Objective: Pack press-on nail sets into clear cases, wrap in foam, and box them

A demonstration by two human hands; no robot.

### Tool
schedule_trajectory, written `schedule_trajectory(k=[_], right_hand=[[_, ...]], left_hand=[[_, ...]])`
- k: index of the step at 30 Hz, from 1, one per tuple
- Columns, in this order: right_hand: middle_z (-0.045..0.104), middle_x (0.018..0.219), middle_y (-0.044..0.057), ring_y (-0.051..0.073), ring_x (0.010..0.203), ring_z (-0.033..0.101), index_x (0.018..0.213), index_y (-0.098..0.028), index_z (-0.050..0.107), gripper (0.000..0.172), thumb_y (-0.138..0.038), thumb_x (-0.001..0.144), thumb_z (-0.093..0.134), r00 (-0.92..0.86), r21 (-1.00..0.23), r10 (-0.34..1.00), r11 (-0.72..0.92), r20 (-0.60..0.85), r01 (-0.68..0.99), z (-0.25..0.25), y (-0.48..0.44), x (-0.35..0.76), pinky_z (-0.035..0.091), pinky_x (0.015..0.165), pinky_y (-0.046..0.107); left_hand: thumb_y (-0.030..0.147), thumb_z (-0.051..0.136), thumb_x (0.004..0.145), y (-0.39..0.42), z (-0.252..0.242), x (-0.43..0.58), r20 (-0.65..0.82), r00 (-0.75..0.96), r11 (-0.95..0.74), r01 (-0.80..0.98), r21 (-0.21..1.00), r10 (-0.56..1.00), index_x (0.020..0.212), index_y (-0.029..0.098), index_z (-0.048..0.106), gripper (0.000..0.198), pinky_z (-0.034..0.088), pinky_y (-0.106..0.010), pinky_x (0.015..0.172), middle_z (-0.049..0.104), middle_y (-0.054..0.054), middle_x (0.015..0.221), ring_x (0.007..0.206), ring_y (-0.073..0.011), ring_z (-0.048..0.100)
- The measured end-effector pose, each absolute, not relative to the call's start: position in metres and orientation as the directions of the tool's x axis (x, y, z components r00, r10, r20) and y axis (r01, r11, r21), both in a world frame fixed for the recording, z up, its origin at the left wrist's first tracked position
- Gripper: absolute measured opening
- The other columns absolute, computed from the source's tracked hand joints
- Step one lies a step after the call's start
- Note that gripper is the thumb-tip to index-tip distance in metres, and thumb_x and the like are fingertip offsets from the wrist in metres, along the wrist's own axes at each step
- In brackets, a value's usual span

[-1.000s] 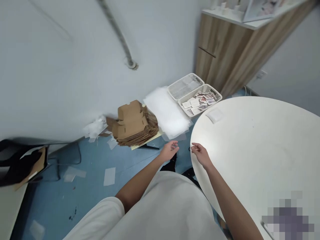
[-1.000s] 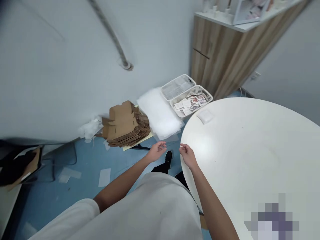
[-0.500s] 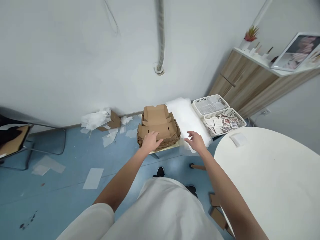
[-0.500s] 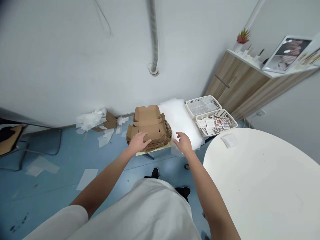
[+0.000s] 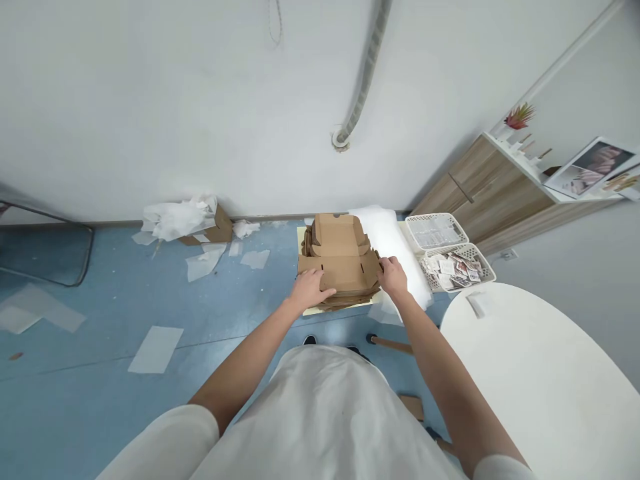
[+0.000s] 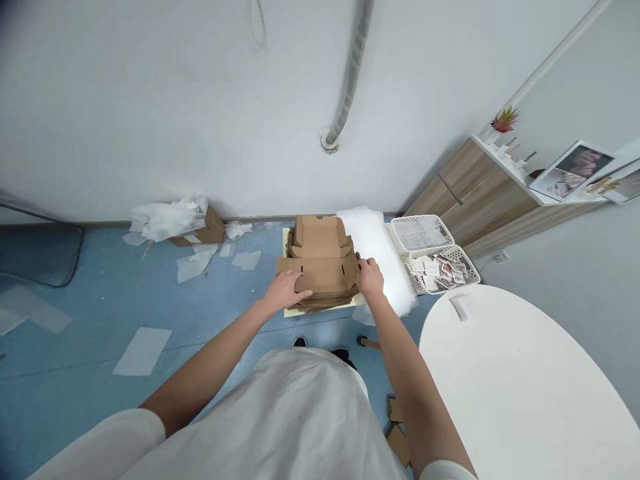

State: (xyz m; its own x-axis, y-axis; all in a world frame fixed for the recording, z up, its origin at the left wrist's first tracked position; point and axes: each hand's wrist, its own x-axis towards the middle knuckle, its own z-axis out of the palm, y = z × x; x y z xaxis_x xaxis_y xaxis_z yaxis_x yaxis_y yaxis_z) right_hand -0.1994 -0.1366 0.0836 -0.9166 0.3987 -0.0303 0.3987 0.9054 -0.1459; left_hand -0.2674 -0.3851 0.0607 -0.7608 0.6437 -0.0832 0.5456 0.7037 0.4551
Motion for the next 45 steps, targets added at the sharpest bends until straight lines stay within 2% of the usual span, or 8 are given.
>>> schedule_trajectory(k=[7,13,21,25,28,33,38,45], right_hand=[[0.06,0.094,0.007,0.02,0.086,0.054,0.1,-0.019,0.053,0.028,-0.018,0.077,0.037,-0.897,-0.477,0.414,0.827,0.158,0.297,0.102,-0.152,-0.201,0.041,0.073,0.031],[0.061,0.101,0.006,0.018,0.081,0.057,0.103,-0.019,0.05,0.029,-0.025,0.076,0.039,-0.84,-0.74,0.537,0.597,0.081,0.31,0.099,-0.145,-0.187,0.045,0.071,0.032],[0.053,0.11,0.015,0.023,0.101,0.049,0.114,-0.013,0.047,0.037,-0.021,0.078,0.04,-0.819,-0.501,0.502,0.803,0.277,0.323,0.097,-0.176,-0.167,0.039,0.086,0.038],[0.059,0.101,0.009,0.021,0.095,0.053,0.105,-0.019,0.054,0.027,-0.027,0.083,0.04,-0.987,-0.363,0.161,0.919,-0.007,0.152,0.089,-0.211,-0.153,0.04,0.084,0.034],[0.059,0.103,0.009,0.022,0.099,0.054,0.104,-0.018,0.055,0.028,-0.033,0.084,0.042,-0.976,-0.307,0.189,0.927,-0.111,0.215,0.071,-0.223,-0.146,0.037,0.088,0.036],[0.056,0.113,0.011,0.021,0.104,0.053,0.117,-0.018,0.049,0.045,-0.044,0.08,0.046,-0.958,-0.59,0.246,0.755,-0.151,0.287,0.059,-0.21,-0.139,0.042,0.086,0.034],[0.045,0.128,0.014,0.021,0.104,0.054,0.136,-0.021,0.019,0.07,-0.054,0.078,0.042,-0.834,-0.854,0.543,0.385,-0.097,0.349,0.089,-0.182,-0.137,0.047,0.081,0.036],[0.048,0.126,0.008,0.019,0.092,0.059,0.136,-0.027,0.021,0.069,-0.049,0.076,0.046,-0.8,-0.881,0.566,0.254,-0.198,0.399,0.123,-0.165,-0.143,0.053,0.067,0.03]], left_hand=[[0.048,0.05,0.074,-0.365,0.065,-0.266,-0.114,-0.658,0.635,0.643,0.428,0.744,0.109,0.019,0.055,0.046,0.042,-0.036,0.077,0.058,-0.009,0.107,0.094,-0.0261,0.055],[0.045,0.045,0.078,-0.371,0.058,-0.274,-0.122,-0.568,0.543,0.669,0.507,0.814,0.107,0.019,0.058,0.041,0.044,-0.03,0.072,0.059,-0.007,0.106,0.09,-0.0214,0.057],[0.031,0.027,0.089,-0.363,0.059,-0.273,-0.137,-0.571,0.574,0.718,0.394,0.809,0.083,0.016,0.063,0.039,0.043,-0.029,0.07,0.064,-0.009,0.087,0.082,-0.0196,0.059],[0.029,0.029,0.089,-0.361,0.061,-0.27,-0.096,-0.618,0.607,0.712,0.353,0.78,0.084,0.016,0.062,0.036,0.043,-0.031,0.069,0.063,-0.009,0.086,0.079,-0.021,0.06],[0.028,0.03,0.088,-0.365,0.064,-0.269,-0.051,-0.623,0.594,0.715,0.369,0.781,0.084,0.017,0.061,0.034,0.043,-0.032,0.07,0.062,-0.009,0.085,0.08,-0.0211,0.06],[0.027,0.027,0.089,-0.376,0.07,-0.267,0.09,-0.629,0.537,0.722,0.437,0.772,0.085,0.017,0.06,0.034,0.042,-0.031,0.075,0.061,-0.007,0.084,0.082,-0.019,0.058],[0.022,0.03,0.088,-0.386,0.07,-0.257,0.208,-0.544,0.413,0.79,0.453,0.813,0.091,0.017,0.059,0.03,0.041,-0.033,0.082,0.061,-0.007,0.09,0.087,-0.0178,0.056],[0.016,0.032,0.085,-0.386,0.066,-0.234,0.24,-0.503,0.348,0.805,0.482,0.83,0.095,0.018,0.059,0.029,0.038,-0.034,0.089,0.062,-0.006,0.096,0.09,-0.0158,0.056]])
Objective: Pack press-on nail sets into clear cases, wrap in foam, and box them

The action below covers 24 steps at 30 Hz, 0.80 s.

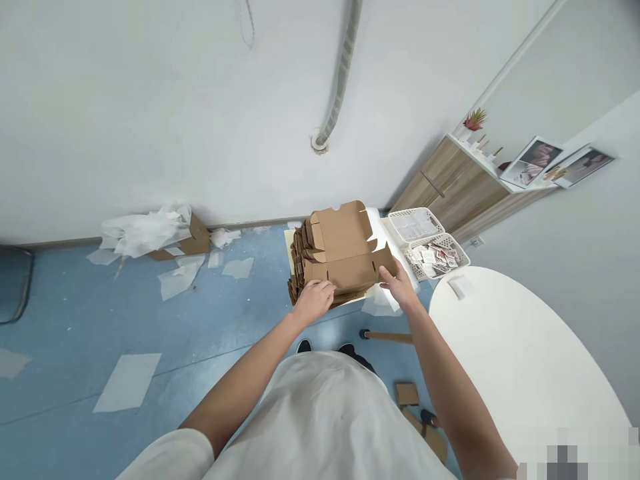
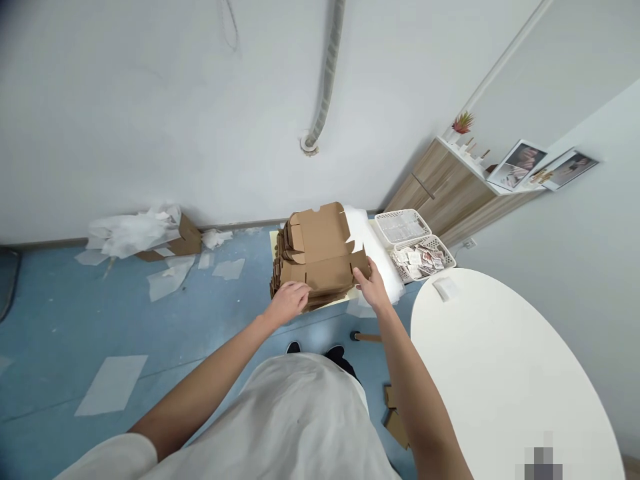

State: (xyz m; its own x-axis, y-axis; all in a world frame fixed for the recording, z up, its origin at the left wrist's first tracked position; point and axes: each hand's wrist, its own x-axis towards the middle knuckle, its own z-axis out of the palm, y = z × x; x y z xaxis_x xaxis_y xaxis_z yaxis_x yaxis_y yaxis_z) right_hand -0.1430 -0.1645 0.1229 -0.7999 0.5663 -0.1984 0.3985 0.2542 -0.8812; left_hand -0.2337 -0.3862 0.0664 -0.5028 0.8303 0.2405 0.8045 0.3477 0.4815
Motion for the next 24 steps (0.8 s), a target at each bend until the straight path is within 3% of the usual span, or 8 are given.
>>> schedule_trajectory(k=[6,8,11,16,19,21,24], right_hand=[[0.056,0.112,0.004,0.015,0.075,0.06,0.134,-0.03,0.026,0.058,-0.038,0.078,0.038,-0.757,-0.788,0.599,0.321,-0.261,0.525,0.12,-0.159,-0.133,0.055,0.055,0.03],[0.056,0.111,0.003,0.015,0.073,0.059,0.134,-0.031,0.028,0.058,-0.036,0.077,0.039,-0.745,-0.772,0.62,0.339,-0.246,0.537,0.118,-0.158,-0.124,0.056,0.051,0.029],[0.056,0.111,0.003,0.016,0.076,0.058,0.132,-0.03,0.032,0.058,-0.036,0.076,0.042,-0.725,-0.775,0.652,0.332,-0.224,0.538,0.116,-0.155,-0.11,0.057,0.049,0.028],[0.053,0.117,0.002,0.02,0.089,0.056,0.133,-0.03,0.031,0.057,-0.038,0.077,0.04,-0.699,-0.834,0.694,0.275,-0.172,0.479,0.12,-0.152,-0.087,0.058,0.055,0.031],[0.047,0.125,0.001,0.021,0.098,0.053,0.134,-0.03,0.029,0.057,-0.037,0.078,0.038,-0.669,-0.865,0.735,0.261,-0.11,0.429,0.125,-0.15,-0.071,0.057,0.059,0.03],[0.043,0.13,0.0,0.022,0.103,0.051,0.134,-0.031,0.028,0.057,-0.036,0.078,0.038,-0.635,-0.875,0.769,0.258,-0.07,0.409,0.128,-0.146,-0.056,0.057,0.062,0.031],[0.041,0.132,0.0,0.022,0.106,0.05,0.134,-0.03,0.028,0.056,-0.035,0.079,0.036,-0.565,-0.888,0.825,0.256,-0.006,0.382,0.129,-0.138,-0.025,0.055,0.069,0.035]], left_hand=[[0.024,0.033,0.087,-0.385,0.068,-0.214,0.229,-0.541,0.333,0.744,0.579,0.809,0.098,0.021,0.059,0.028,0.027,-0.039,0.099,0.062,-0.005,0.098,0.093,-0.0161,0.056],[0.033,0.04,0.084,-0.388,0.07,-0.211,0.231,-0.615,0.379,0.694,0.612,0.754,0.105,0.022,0.056,0.028,0.021,-0.044,0.102,0.058,-0.007,0.11,0.107,-0.021,0.049],[0.042,0.047,0.079,-0.392,0.072,-0.211,0.251,-0.752,0.473,0.599,0.646,0.609,0.118,0.019,0.046,0.045,0.017,-0.047,0.103,0.043,-0.012,0.127,0.123,-0.0279,0.033],[0.04,0.049,0.078,-0.389,0.072,-0.215,0.218,-0.877,0.509,0.433,0.744,0.429,0.13,0.016,0.026,0.061,0.027,-0.044,0.1,0.033,-0.016,0.133,0.125,-0.0261,0.029],[0.037,0.051,0.078,-0.378,0.071,-0.214,0.151,-0.899,0.447,0.344,0.826,0.412,0.132,0.018,0.018,0.066,0.036,-0.042,0.093,0.034,-0.016,0.132,0.117,-0.0243,0.04],[0.036,0.051,0.077,-0.366,0.071,-0.212,0.092,-0.897,0.373,0.27,0.888,0.432,0.132,0.019,0.018,0.066,0.043,-0.037,0.086,0.04,-0.015,0.128,0.106,-0.0209,0.051],[0.033,0.05,0.078,-0.342,0.073,-0.205,0.007,-0.849,0.272,0.177,0.946,0.528,0.125,0.018,0.032,0.053,0.048,-0.031,0.076,0.054,-0.012,0.112,0.088,-0.0161,0.059]])
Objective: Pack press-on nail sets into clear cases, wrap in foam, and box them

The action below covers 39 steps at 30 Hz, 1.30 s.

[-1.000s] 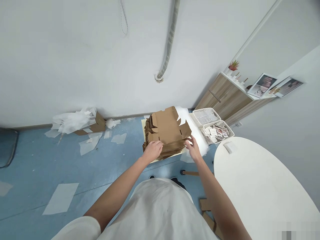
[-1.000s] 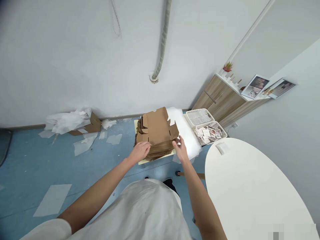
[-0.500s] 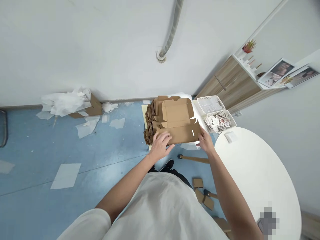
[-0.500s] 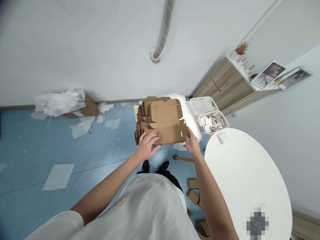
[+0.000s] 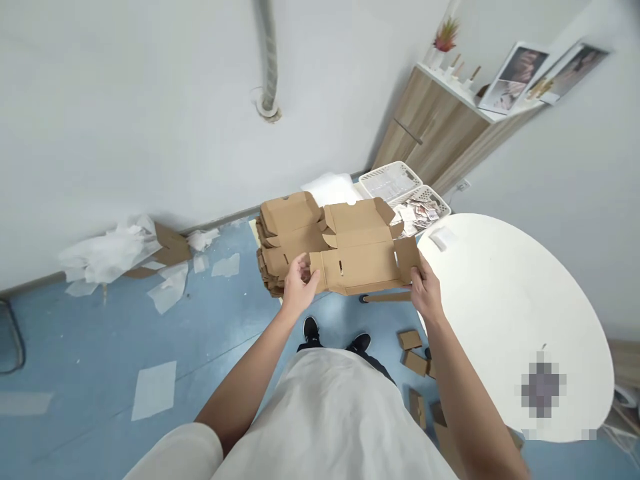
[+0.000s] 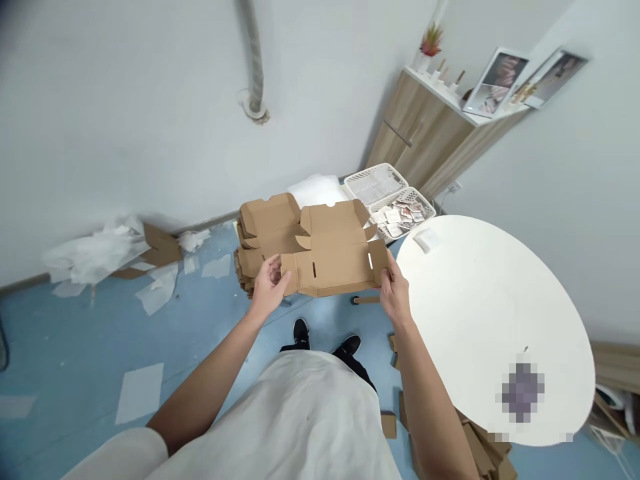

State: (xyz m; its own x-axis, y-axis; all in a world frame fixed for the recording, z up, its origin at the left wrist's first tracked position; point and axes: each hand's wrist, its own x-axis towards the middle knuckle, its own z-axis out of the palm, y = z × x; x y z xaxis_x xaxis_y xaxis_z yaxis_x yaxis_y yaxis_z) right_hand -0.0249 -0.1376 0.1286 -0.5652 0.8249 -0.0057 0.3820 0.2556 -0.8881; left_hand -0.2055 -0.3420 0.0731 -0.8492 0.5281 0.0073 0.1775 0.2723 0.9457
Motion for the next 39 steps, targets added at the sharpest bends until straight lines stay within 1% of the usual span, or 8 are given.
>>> schedule_trajectory(k=[4,8,12,15,17,21,31,39], right_hand=[[0.041,0.133,0.0,0.021,0.113,0.046,0.133,-0.03,0.029,0.053,-0.035,0.081,0.036,-0.432,-0.901,0.898,0.255,0.086,0.351,0.128,-0.123,0.034,0.051,0.078,0.036],[0.041,0.133,0.001,0.021,0.113,0.047,0.132,-0.03,0.031,0.05,-0.037,0.083,0.035,-0.257,-0.928,0.963,0.167,0.082,0.332,0.125,-0.107,0.106,0.05,0.077,0.035],[0.048,0.126,0.005,0.02,0.108,0.05,0.131,-0.027,0.034,0.048,-0.04,0.084,0.033,-0.11,-0.954,0.993,0.077,0.047,0.291,0.111,-0.092,0.177,0.046,0.083,0.037],[0.051,0.12,0.007,0.02,0.112,0.045,0.124,-0.025,0.045,0.045,-0.04,0.083,0.035,0.043,-0.938,0.998,0.025,0.043,0.347,0.093,-0.086,0.221,0.038,0.093,0.037],[0.052,0.116,0.008,0.021,0.108,0.047,0.12,-0.024,0.049,0.043,-0.04,0.082,0.036,0.114,-0.925,0.993,-0.066,-0.025,0.373,0.079,-0.085,0.246,0.038,0.091,0.037],[0.056,0.108,0.008,0.02,0.095,0.053,0.115,-0.023,0.053,0.041,-0.037,0.079,0.039,0.084,-0.92,0.982,-0.187,-0.168,0.345,0.053,-0.089,0.282,0.042,0.083,0.036],[0.059,0.11,0.007,0.016,0.078,0.059,0.119,-0.02,0.049,0.046,-0.031,0.075,0.045,0.117,-0.934,0.94,-0.335,-0.322,0.126,0.011,-0.107,0.299,0.045,0.078,0.034],[0.056,0.109,0.009,0.016,0.08,0.06,0.123,-0.019,0.044,0.052,-0.022,0.071,0.042,0.272,-0.883,0.898,-0.409,-0.346,0.228,-0.003,-0.097,0.285,0.047,0.074,0.034]], left_hand=[[0.031,0.048,0.078,-0.297,0.079,-0.184,-0.019,-0.712,0.193,0.165,0.967,0.702,0.106,0.016,0.051,0.032,0.049,-0.026,0.065,0.063,-0.006,0.092,0.071,-0.0121,0.06],[0.033,0.05,0.076,-0.242,0.089,-0.145,-0.005,-0.577,0.167,0.228,0.959,0.817,0.102,0.015,0.054,0.032,0.047,-0.022,0.055,0.064,-0.004,0.083,0.058,-0.01,0.058],[0.033,0.051,0.075,-0.184,0.095,-0.098,0.007,-0.443,0.162,0.342,0.926,0.897,0.105,0.016,0.054,0.035,0.047,-0.021,0.054,0.064,-0.004,0.086,0.06,-0.0107,0.059],[0.032,0.05,0.075,-0.146,0.091,-0.064,0.012,-0.349,0.157,0.452,0.878,0.937,0.106,0.017,0.054,0.035,0.048,-0.022,0.058,0.063,-0.004,0.091,0.064,-0.011,0.059],[0.031,0.049,0.074,-0.125,0.085,-0.044,0.02,-0.306,0.156,0.539,0.827,0.952,0.104,0.017,0.055,0.034,0.048,-0.024,0.061,0.061,-0.004,0.094,0.064,-0.0111,0.059],[0.027,0.048,0.074,-0.093,0.072,-0.012,-0.016,-0.188,0.136,0.642,0.755,0.982,0.103,0.016,0.056,0.032,0.048,-0.026,0.063,0.059,-0.006,0.095,0.063,-0.0113,0.057],[0.025,0.047,0.075,-0.053,0.037,0.013,-0.238,-0.012,0.177,0.704,0.688,0.971,0.103,0.018,0.057,0.03,0.045,-0.024,0.059,0.061,-0.002,0.087,0.063,-0.012,0.058],[0.024,0.054,0.074,-0.016,0.007,0.003,-0.302,-0.005,0.235,0.639,0.732,0.953,0.104,0.017,0.057,0.031,0.048,-0.025,0.065,0.062,-0.003,0.087,0.066,-0.0121,0.06]])
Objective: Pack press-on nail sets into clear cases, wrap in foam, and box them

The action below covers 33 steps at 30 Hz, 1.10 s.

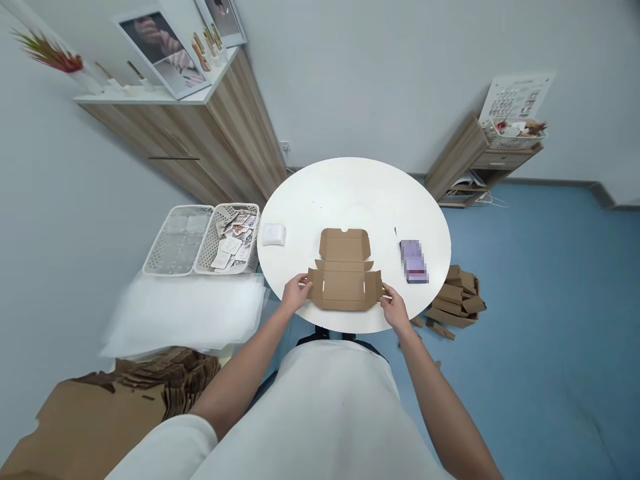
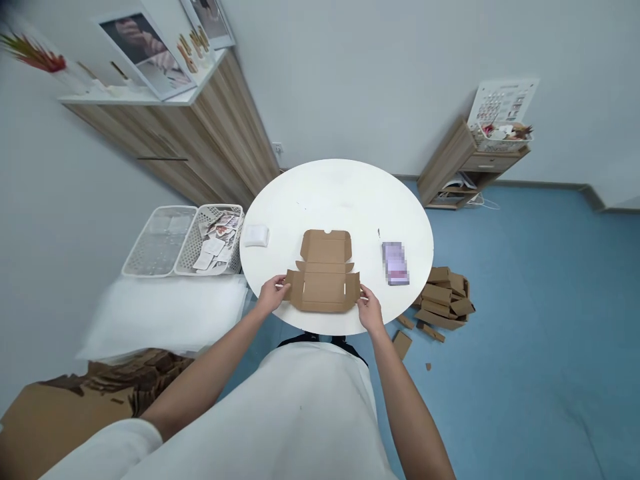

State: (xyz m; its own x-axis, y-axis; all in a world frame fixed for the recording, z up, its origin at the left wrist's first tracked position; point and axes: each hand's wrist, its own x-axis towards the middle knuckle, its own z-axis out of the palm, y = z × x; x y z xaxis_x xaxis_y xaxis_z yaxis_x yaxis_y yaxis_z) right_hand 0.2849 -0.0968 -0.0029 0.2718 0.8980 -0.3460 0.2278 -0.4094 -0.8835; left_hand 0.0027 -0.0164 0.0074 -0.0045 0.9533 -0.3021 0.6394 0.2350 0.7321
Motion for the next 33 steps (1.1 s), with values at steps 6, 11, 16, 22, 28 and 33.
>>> schedule_trajectory(k=[6,11,16,22,28,33], right_hand=[[0.047,0.119,0.012,0.022,0.1,0.054,0.127,-0.019,0.037,0.055,-0.028,0.073,0.042,0.435,-0.814,0.853,-0.457,-0.287,0.359,-0.005,-0.088,0.274,0.045,0.082,0.037],[0.04,0.127,0.012,0.025,0.117,0.04,0.129,-0.021,0.035,0.058,-0.034,0.073,0.047,0.486,-0.74,0.838,-0.486,-0.246,0.464,0.001,-0.097,0.265,0.038,0.093,0.041],[0.04,0.128,0.012,0.025,0.121,0.036,0.129,-0.019,0.034,0.06,-0.036,0.073,0.047,0.487,-0.691,0.834,-0.512,-0.258,0.51,0.013,-0.096,0.267,0.032,0.099,0.041],[0.042,0.128,0.011,0.024,0.119,0.038,0.128,-0.019,0.036,0.06,-0.035,0.072,0.049,0.436,-0.697,0.864,-0.473,-0.25,0.539,0.021,-0.061,0.282,0.032,0.098,0.041],[0.045,0.127,0.01,0.022,0.117,0.041,0.129,-0.021,0.034,0.061,-0.037,0.073,0.05,0.329,-0.708,0.878,-0.476,-0.347,0.523,0.019,-0.008,0.297,0.035,0.095,0.038],[0.051,0.121,0.01,0.02,0.11,0.049,0.129,-0.021,0.033,0.06,-0.042,0.074,0.049,0.231,-0.738,0.864,-0.503,-0.448,0.45,0.005,0.042,0.305,0.039,0.089,0.034]], left_hand=[[0.026,0.054,0.076,0.001,-0.007,-0.005,-0.224,0.045,0.15,0.615,0.774,0.974,0.115,0.015,0.047,0.041,0.047,-0.031,0.079,0.056,-0.009,0.105,0.088,-0.0168,0.059],[0.038,0.059,0.07,-0.016,0.0,-0.004,-0.01,0.197,-0.148,0.767,0.624,0.98,0.122,0.018,0.041,0.058,0.034,-0.043,0.095,0.041,-0.013,0.125,0.12,-0.0271,0.036],[0.048,0.066,0.061,-0.035,0.009,0.013,-0.047,0.529,-0.44,0.75,0.494,0.848,0.113,0.022,0.05,0.061,0.02,-0.048,0.1,0.04,-0.012,0.128,0.125,-0.0321,0.025],[0.036,0.067,0.064,-0.039,0.006,0.03,-0.141,0.616,-0.527,0.753,0.394,0.775,0.11,0.022,0.05,0.051,0.015,-0.05,0.099,0.046,-0.011,0.121,0.123,-0.0301,0.028],[0.018,0.056,0.071,-0.033,-0.003,0.044,-0.219,0.572,-0.483,0.802,0.351,0.791,0.109,0.024,0.048,0.039,0.015,-0.051,0.098,0.055,-0.007,0.107,0.107,-0.0239,0.046],[0.011,0.049,0.069,-0.025,-0.003,0.058,-0.315,0.489,-0.403,0.864,0.301,0.814,0.119,0.026,0.042,0.053,0.014,-0.05,0.099,0.054,-0.008,0.111,0.102,-0.0229,0.049]])
